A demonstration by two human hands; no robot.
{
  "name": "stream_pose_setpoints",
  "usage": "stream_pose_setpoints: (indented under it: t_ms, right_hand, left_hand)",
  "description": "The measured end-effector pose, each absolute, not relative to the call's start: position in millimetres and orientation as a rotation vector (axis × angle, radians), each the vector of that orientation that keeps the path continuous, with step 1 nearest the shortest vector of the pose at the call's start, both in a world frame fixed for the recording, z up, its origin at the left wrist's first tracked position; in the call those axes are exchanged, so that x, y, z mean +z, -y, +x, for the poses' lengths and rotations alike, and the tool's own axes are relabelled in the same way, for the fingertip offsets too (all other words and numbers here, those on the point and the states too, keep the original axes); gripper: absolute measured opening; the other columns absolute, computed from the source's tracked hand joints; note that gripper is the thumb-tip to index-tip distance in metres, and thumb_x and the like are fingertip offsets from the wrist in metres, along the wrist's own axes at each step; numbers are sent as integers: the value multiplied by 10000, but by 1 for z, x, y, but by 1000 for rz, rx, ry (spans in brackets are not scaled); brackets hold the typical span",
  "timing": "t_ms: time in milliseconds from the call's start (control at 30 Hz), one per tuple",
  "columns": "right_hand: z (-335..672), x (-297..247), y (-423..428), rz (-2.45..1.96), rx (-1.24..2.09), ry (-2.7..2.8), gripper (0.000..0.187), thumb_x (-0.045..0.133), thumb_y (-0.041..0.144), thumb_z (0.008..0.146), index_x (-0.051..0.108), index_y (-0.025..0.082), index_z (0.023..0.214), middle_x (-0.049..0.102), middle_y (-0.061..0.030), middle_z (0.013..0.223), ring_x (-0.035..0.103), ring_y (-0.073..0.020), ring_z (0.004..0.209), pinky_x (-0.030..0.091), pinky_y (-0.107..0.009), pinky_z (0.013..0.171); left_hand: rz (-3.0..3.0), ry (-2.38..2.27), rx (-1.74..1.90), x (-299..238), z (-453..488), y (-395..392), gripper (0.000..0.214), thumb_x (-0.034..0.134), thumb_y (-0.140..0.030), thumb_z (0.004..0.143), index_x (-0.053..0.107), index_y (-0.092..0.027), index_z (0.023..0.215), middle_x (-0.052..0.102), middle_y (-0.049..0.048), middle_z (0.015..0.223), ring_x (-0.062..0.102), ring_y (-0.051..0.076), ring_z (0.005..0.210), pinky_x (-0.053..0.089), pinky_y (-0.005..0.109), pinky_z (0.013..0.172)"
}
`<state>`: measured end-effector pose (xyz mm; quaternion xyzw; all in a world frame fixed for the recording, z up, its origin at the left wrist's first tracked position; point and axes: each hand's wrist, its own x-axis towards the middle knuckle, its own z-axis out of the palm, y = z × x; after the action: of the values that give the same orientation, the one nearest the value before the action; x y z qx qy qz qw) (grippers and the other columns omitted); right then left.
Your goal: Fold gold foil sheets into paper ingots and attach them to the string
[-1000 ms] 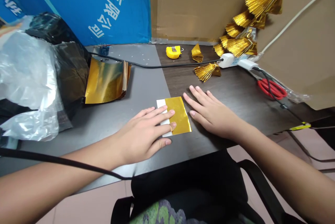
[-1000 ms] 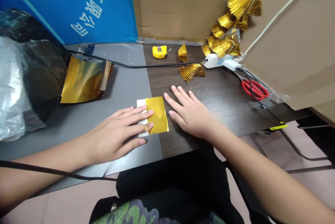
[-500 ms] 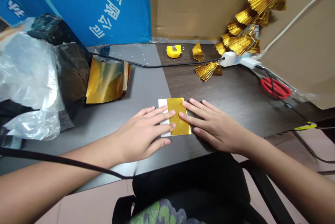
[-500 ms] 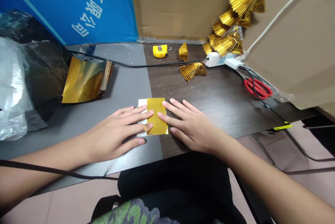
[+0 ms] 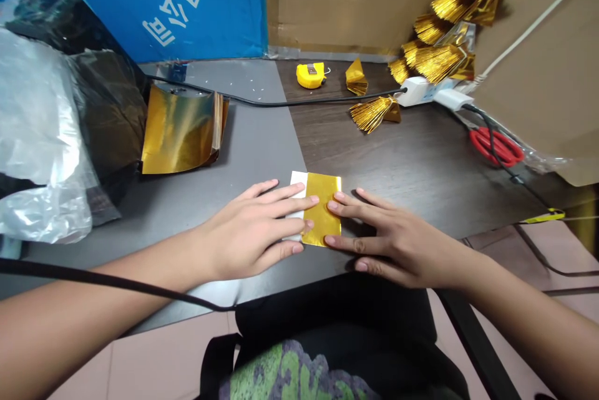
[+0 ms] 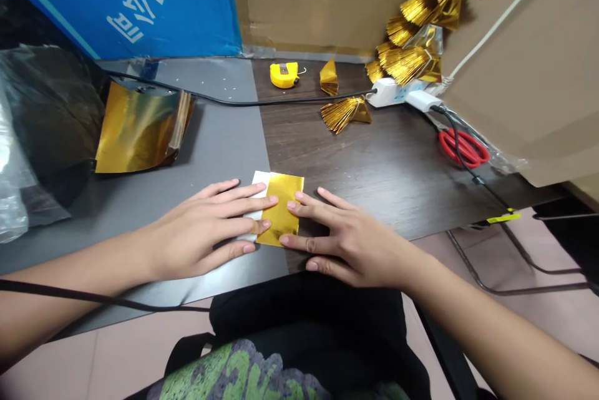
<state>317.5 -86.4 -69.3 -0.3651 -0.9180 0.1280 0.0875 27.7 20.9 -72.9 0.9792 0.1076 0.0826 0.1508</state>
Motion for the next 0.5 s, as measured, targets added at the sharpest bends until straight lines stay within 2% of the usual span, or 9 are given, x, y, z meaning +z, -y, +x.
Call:
stream_pose_setpoints:
  t_ms: [133, 300, 367, 433, 500]
  right_hand:
    - [318, -65, 89, -1031, 420, 2711, 501, 615, 472, 972, 571, 313, 1444, 369, -149, 1626, 365, -318, 1504, 282, -629, 1209]
    - [306, -65, 85, -1054, 387, 2530, 406, 563, 290, 1007, 607, 154, 1386, 619, -160, 1388, 581, -260, 1268, 471, -506, 1089]
    - [296, -66, 83, -1093, 352, 2489, 323, 564, 239, 997, 673, 149, 1287, 673, -140, 1265, 608, -255, 1142, 523, -466, 987]
    - [286, -67, 83, -1143, 302, 2461, 268, 545, 213, 995, 721, 158, 1190, 694, -123, 1100, 600, -244, 1015, 546, -414, 856]
    - [276, -70, 84, -1176, 227, 2434, 246, 552, 206, 985, 744, 164, 1134, 672, -113, 990, 572, -236, 915, 523, -398, 776]
  left_hand:
    - [2772, -282, 256, -73, 27, -22, 347, 455, -456, 1026, 693, -254, 1177, 532, 37, 1524, 398, 294, 1502, 330, 526, 1223]
    - [2771, -272, 349, -72, 30, -26, 301, 472, -409, 1027, 717, -233, 1036, 596, 32, 1462, 439, 256, 1466, 329, 463, 1208]
    - [2789, -328, 381, -70, 33, -25, 307, 487, -405, 1015, 714, -206, 961, 620, 61, 1410, 527, 246, 1351, 396, 428, 1126]
    - [2807, -485, 359, -67, 36, -22, 331, 520, -450, 987, 703, -189, 895, 672, 82, 1233, 597, 219, 1110, 458, 382, 951]
    - [2806, -718, 301, -62, 38, -17, 355, 544, -517, 958, 708, -203, 978, 670, 80, 1078, 566, 211, 949, 443, 361, 819]
